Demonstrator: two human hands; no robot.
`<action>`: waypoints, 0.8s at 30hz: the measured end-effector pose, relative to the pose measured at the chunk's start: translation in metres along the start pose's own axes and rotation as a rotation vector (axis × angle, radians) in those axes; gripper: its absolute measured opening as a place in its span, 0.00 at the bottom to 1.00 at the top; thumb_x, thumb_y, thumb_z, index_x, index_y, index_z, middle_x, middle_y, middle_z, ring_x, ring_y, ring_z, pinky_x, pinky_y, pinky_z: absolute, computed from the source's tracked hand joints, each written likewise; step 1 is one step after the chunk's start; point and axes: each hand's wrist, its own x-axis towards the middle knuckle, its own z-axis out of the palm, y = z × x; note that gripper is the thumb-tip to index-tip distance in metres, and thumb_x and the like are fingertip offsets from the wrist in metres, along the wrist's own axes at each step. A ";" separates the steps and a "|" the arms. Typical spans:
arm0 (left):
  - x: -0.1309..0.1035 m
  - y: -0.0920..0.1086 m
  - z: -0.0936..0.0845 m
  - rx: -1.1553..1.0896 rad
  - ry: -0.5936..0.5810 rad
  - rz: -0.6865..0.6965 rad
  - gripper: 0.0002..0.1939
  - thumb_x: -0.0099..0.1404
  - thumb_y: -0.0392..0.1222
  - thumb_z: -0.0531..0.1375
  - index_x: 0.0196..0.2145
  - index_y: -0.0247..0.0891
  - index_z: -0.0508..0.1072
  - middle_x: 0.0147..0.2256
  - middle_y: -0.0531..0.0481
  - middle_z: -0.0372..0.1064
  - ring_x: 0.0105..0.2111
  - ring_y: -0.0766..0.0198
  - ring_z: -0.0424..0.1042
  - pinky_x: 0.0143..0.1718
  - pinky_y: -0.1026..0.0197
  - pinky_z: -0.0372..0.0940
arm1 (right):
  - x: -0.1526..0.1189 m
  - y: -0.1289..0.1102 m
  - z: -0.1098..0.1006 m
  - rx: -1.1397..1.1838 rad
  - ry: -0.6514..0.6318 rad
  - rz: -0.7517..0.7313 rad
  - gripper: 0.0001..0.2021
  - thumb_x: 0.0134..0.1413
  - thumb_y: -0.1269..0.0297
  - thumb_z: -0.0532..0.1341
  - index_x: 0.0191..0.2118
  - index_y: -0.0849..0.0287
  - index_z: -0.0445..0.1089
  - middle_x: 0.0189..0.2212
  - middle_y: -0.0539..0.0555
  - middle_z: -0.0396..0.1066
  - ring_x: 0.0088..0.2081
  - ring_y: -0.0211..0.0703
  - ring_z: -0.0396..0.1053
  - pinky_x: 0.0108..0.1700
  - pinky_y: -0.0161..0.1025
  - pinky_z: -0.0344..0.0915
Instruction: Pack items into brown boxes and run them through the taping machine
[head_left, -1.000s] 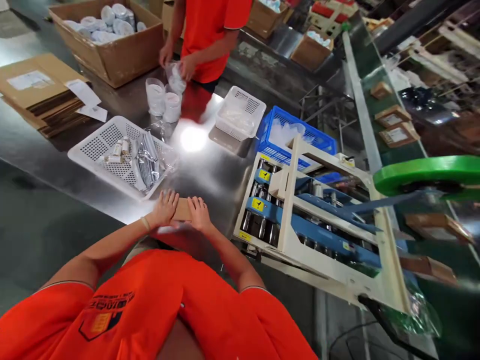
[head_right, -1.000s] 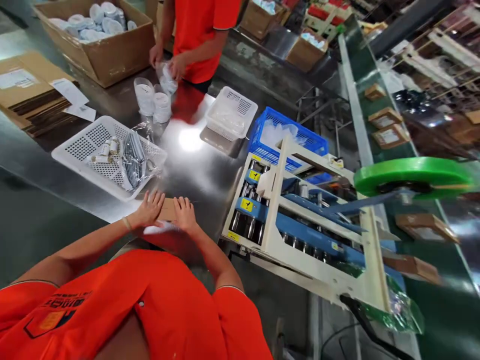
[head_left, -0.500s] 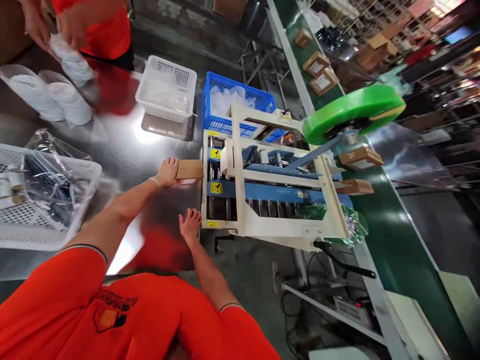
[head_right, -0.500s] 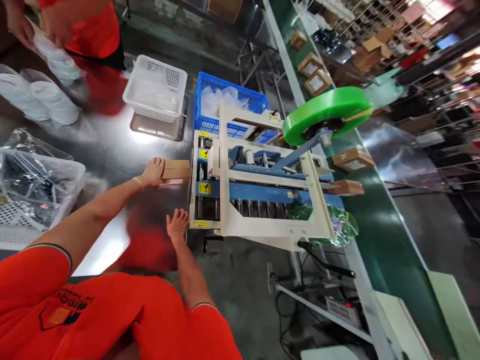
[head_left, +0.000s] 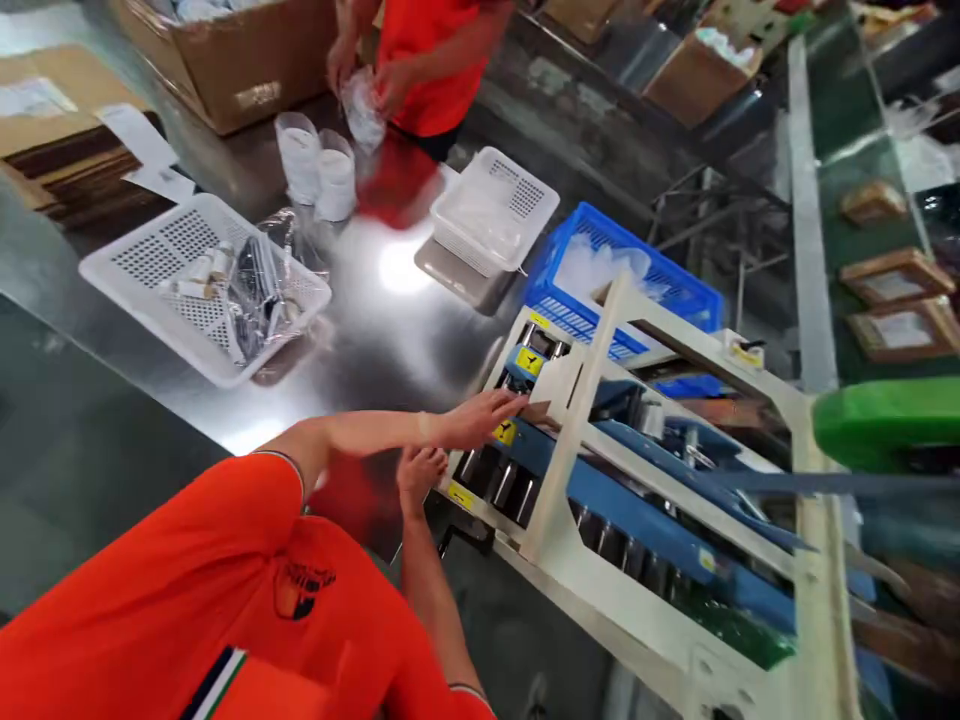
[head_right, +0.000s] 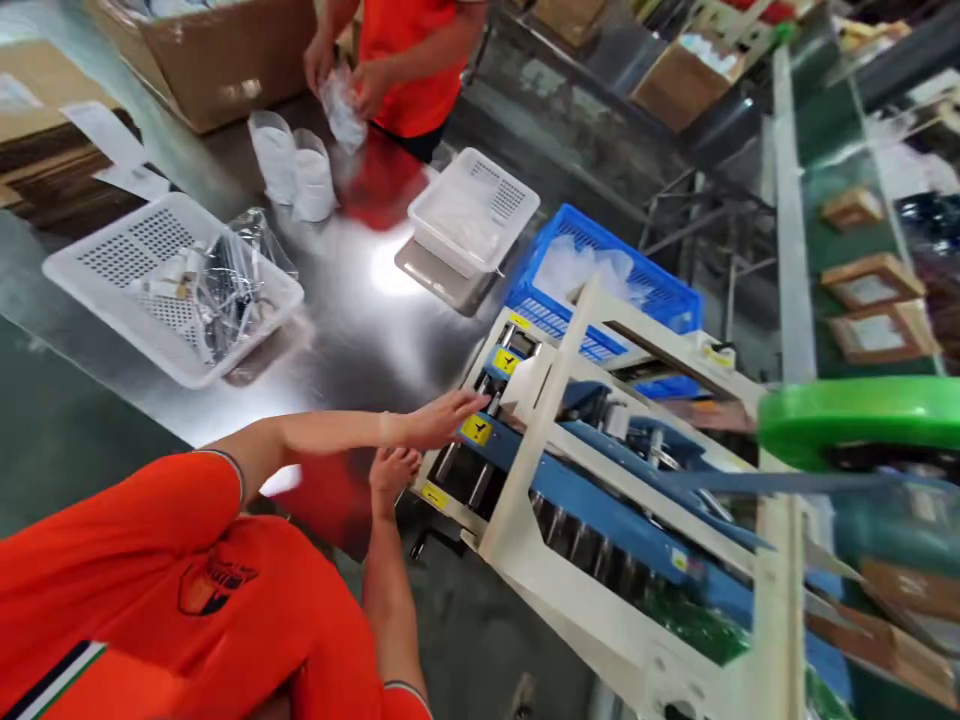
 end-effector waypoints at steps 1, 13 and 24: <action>-0.045 0.006 -0.019 -0.010 -0.032 -0.007 0.43 0.75 0.41 0.60 0.81 0.34 0.51 0.72 0.27 0.62 0.75 0.41 0.60 0.76 0.39 0.59 | 0.000 0.002 0.001 0.036 0.042 -0.014 0.24 0.72 0.59 0.54 0.62 0.67 0.75 0.60 0.86 0.70 0.65 0.80 0.68 0.60 0.74 0.67; -0.466 -0.062 -0.309 0.133 1.138 -0.997 0.29 0.59 0.57 0.74 0.52 0.44 0.72 0.41 0.46 0.75 0.45 0.47 0.77 0.52 0.41 0.75 | -0.001 -0.154 -0.038 0.475 0.034 -0.602 0.22 0.71 0.55 0.49 0.52 0.56 0.77 0.41 0.68 0.80 0.46 0.62 0.80 0.57 0.61 0.77; -0.579 -0.287 -0.640 0.101 1.349 -1.484 0.10 0.76 0.27 0.63 0.51 0.30 0.66 0.43 0.51 0.67 0.44 0.66 0.63 0.62 0.54 0.62 | -0.027 -0.500 -0.034 0.937 -0.759 -0.638 0.13 0.58 0.49 0.67 0.40 0.52 0.79 0.27 0.52 0.79 0.32 0.48 0.78 0.41 0.46 0.78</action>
